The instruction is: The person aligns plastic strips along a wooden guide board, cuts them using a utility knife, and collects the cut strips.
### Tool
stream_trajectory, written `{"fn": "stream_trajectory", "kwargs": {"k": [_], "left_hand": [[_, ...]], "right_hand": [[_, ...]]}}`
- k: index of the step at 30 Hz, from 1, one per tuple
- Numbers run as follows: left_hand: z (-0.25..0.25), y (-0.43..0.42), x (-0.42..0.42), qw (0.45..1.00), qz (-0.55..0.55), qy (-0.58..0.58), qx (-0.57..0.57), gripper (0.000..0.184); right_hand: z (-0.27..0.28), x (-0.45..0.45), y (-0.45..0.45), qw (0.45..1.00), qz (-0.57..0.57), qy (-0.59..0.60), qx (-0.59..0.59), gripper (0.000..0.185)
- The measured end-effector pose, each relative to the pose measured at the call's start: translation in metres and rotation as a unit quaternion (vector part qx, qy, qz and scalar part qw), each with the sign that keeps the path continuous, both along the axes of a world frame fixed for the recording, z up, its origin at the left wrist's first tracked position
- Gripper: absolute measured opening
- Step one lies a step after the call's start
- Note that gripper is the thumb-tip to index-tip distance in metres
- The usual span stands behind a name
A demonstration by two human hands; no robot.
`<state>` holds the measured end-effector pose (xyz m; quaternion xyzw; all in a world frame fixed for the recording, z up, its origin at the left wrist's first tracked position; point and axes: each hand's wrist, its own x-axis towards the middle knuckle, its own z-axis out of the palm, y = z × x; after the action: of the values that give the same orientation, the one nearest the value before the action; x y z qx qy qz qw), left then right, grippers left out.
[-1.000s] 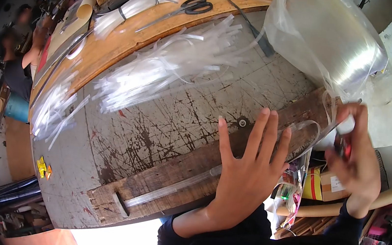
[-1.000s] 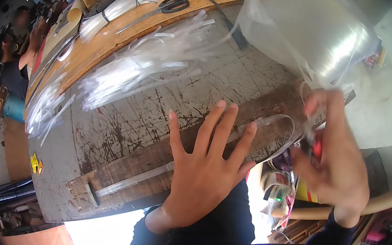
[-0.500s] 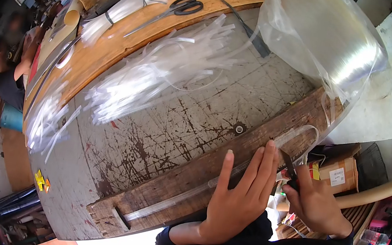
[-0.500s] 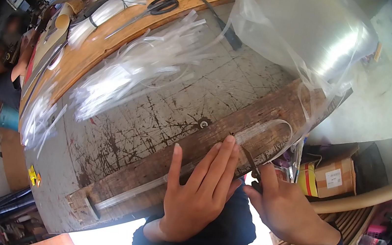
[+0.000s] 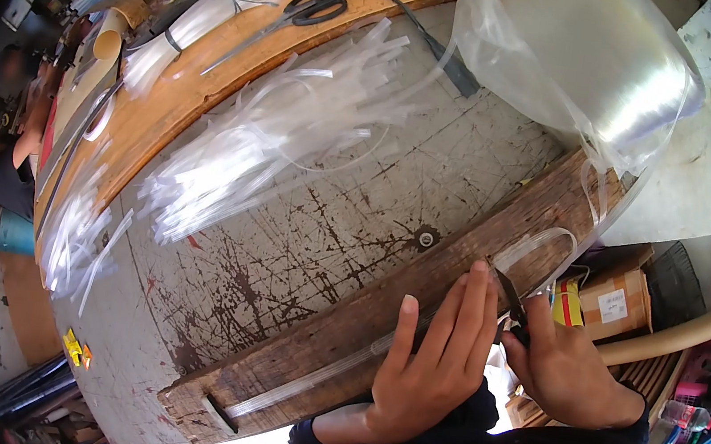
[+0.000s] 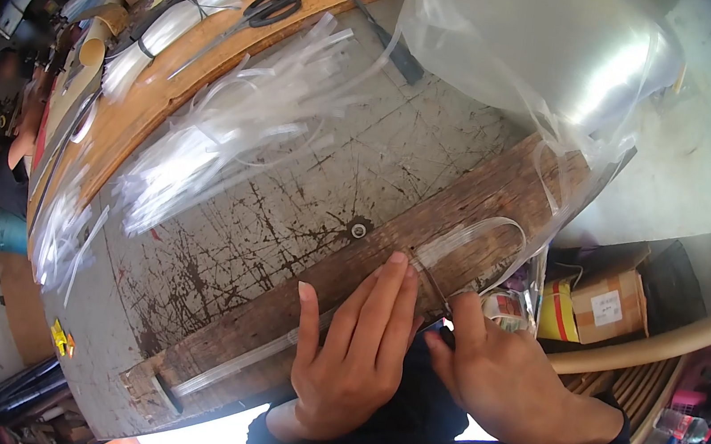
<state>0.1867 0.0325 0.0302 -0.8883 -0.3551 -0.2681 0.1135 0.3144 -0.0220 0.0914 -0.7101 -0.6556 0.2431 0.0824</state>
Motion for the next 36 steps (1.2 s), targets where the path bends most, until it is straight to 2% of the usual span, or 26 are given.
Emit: {"fn": "stream_trajectory", "kwargs": {"k": [12, 14, 19, 24, 26, 33, 36], "left_hand": [[0.0, 0.005, 0.001, 1.0, -0.004, -0.007, -0.004, 0.016], [0.0, 0.004, 0.002, 1.0, -0.004, -0.007, 0.001, 0.016], [-0.001, 0.001, 0.006, 0.997, 0.07, 0.038, -0.025, 0.024], [-0.008, 0.008, 0.01, 0.999, 0.049, 0.019, 0.004, 0.017], [-0.008, 0.007, 0.01, 0.998, 0.054, 0.022, 0.005, 0.016], [-0.004, 0.006, 0.012, 0.998, 0.065, 0.017, -0.004, 0.016], [-0.003, 0.006, 0.011, 0.998, 0.066, 0.015, -0.013, 0.016]], "right_hand": [[0.0, -0.004, 0.003, 0.999, -0.005, -0.037, -0.004, 0.03], [0.004, -0.008, 0.006, 0.994, -0.019, -0.096, -0.041, 0.03], [0.005, -0.014, 0.012, 0.99, -0.043, -0.122, -0.053, 0.028], [0.012, -0.016, 0.017, 0.981, -0.056, -0.141, -0.119, 0.028], [0.009, -0.016, 0.015, 0.979, -0.017, -0.171, -0.112, 0.029], [0.016, -0.017, 0.027, 0.981, -0.054, -0.129, -0.135, 0.03], [0.009, -0.017, 0.024, 0.982, -0.012, -0.144, -0.125, 0.029]]}}
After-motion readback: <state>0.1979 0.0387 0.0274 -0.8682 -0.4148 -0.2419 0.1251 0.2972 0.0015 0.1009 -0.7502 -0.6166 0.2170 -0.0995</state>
